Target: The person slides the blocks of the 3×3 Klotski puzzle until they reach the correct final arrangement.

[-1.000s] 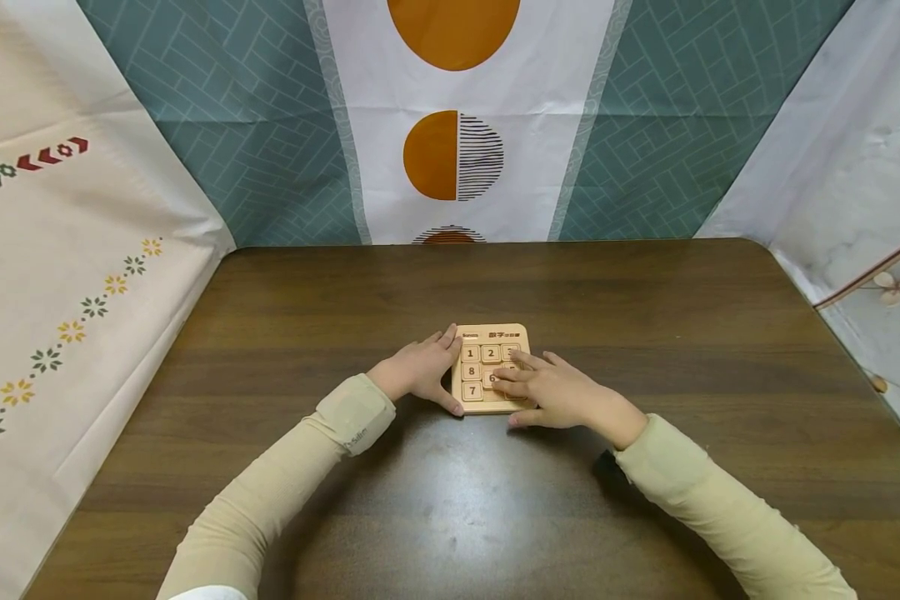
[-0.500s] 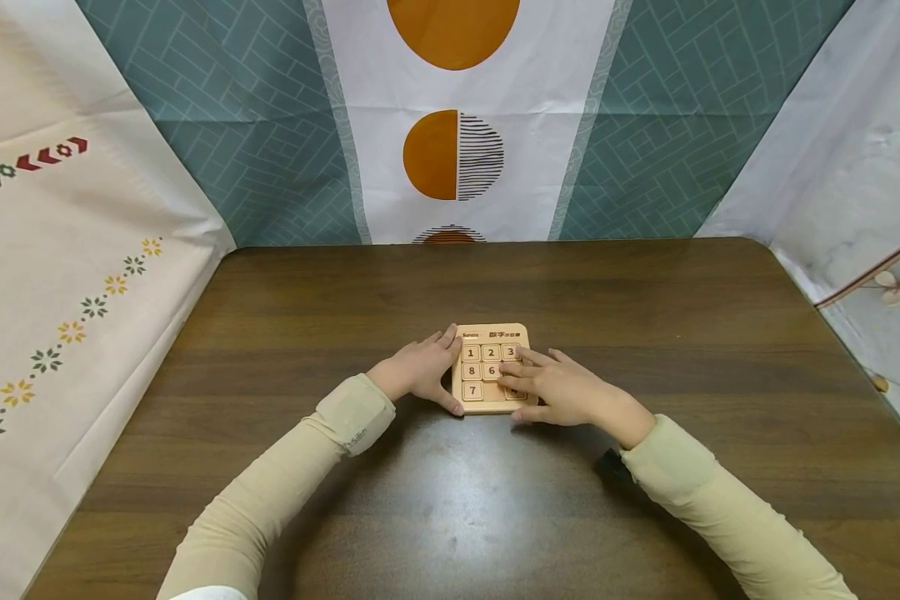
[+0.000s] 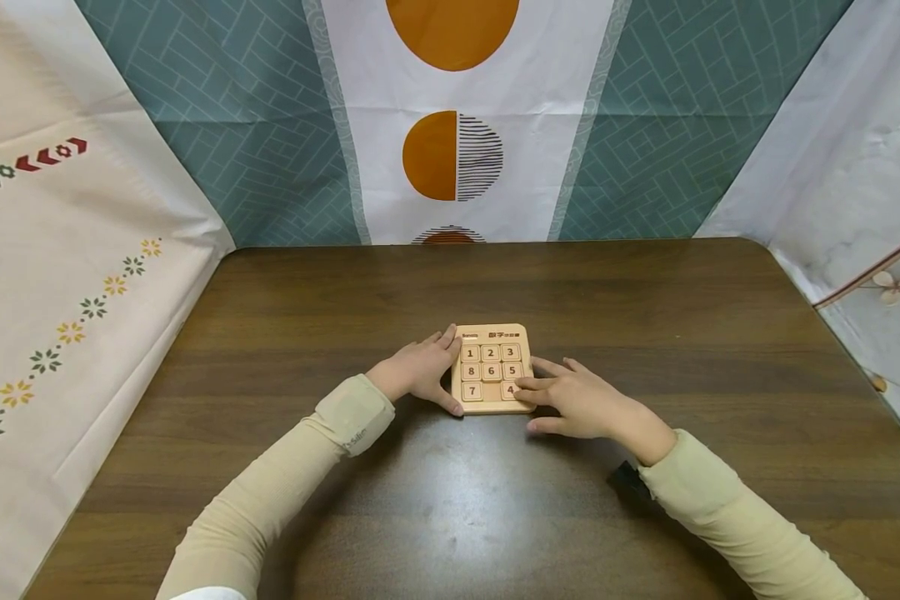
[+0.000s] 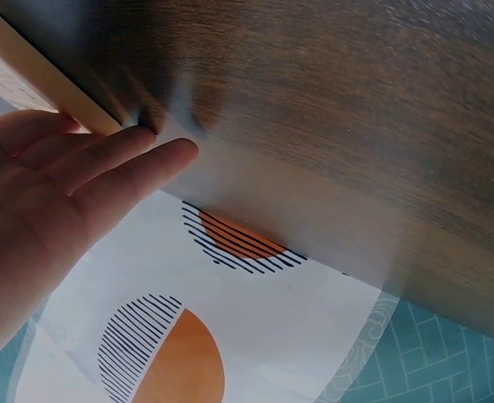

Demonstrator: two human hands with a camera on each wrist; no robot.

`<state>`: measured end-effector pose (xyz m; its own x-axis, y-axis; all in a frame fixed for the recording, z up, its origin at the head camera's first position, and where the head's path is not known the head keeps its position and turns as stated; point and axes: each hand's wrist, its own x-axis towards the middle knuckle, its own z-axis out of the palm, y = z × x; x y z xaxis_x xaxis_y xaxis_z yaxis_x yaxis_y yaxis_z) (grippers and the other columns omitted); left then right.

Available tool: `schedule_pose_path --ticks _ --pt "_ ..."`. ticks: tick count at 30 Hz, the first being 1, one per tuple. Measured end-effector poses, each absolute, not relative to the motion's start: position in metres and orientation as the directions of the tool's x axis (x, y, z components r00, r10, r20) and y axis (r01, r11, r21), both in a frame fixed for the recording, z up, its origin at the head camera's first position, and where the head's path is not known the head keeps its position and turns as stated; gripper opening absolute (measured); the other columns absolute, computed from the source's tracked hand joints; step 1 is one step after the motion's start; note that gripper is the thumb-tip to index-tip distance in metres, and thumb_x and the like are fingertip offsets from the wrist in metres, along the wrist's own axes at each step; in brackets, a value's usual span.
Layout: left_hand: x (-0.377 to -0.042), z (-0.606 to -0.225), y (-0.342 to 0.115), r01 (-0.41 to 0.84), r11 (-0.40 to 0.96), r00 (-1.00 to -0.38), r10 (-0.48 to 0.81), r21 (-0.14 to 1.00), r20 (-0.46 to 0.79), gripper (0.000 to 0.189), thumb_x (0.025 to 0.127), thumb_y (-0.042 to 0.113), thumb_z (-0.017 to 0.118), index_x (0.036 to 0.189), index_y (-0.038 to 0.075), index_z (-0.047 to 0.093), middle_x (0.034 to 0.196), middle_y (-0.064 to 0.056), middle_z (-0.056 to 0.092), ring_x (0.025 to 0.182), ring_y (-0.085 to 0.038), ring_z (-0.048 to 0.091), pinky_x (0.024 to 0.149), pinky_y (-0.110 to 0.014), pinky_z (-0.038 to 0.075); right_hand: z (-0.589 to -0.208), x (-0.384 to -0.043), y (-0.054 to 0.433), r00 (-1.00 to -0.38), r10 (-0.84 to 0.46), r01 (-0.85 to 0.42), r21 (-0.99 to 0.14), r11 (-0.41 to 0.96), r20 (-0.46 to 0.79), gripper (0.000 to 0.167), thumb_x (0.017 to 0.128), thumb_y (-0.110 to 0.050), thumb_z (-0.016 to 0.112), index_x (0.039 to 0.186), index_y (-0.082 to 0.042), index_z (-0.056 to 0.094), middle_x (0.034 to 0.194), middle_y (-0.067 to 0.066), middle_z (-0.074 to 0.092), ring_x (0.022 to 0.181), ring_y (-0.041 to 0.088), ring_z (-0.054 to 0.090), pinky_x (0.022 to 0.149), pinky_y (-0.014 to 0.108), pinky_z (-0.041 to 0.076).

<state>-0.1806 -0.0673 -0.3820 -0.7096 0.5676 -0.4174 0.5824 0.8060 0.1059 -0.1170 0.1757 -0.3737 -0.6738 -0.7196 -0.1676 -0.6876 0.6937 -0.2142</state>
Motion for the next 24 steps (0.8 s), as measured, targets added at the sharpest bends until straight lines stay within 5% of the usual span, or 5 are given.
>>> schedule_pose_path --ticks 24 --pt "-0.181 -0.383 -0.067 0.585 0.805 -0.711 0.567 0.097 -0.416 0.119 0.064 0.067 0.066 0.144 -0.003 0.014 0.149 -0.021 0.002 0.133 -0.037 0.019 0.100 -0.050 0.029 -0.375 -0.117 0.160 -0.654 -0.743 -0.715 -0.205 0.668 -0.143 0.057 0.086 -0.043 0.057 0.132 -0.010 0.051 0.138 0.009 0.043 0.130 0.035 0.029 0.094 0.060 0.029"
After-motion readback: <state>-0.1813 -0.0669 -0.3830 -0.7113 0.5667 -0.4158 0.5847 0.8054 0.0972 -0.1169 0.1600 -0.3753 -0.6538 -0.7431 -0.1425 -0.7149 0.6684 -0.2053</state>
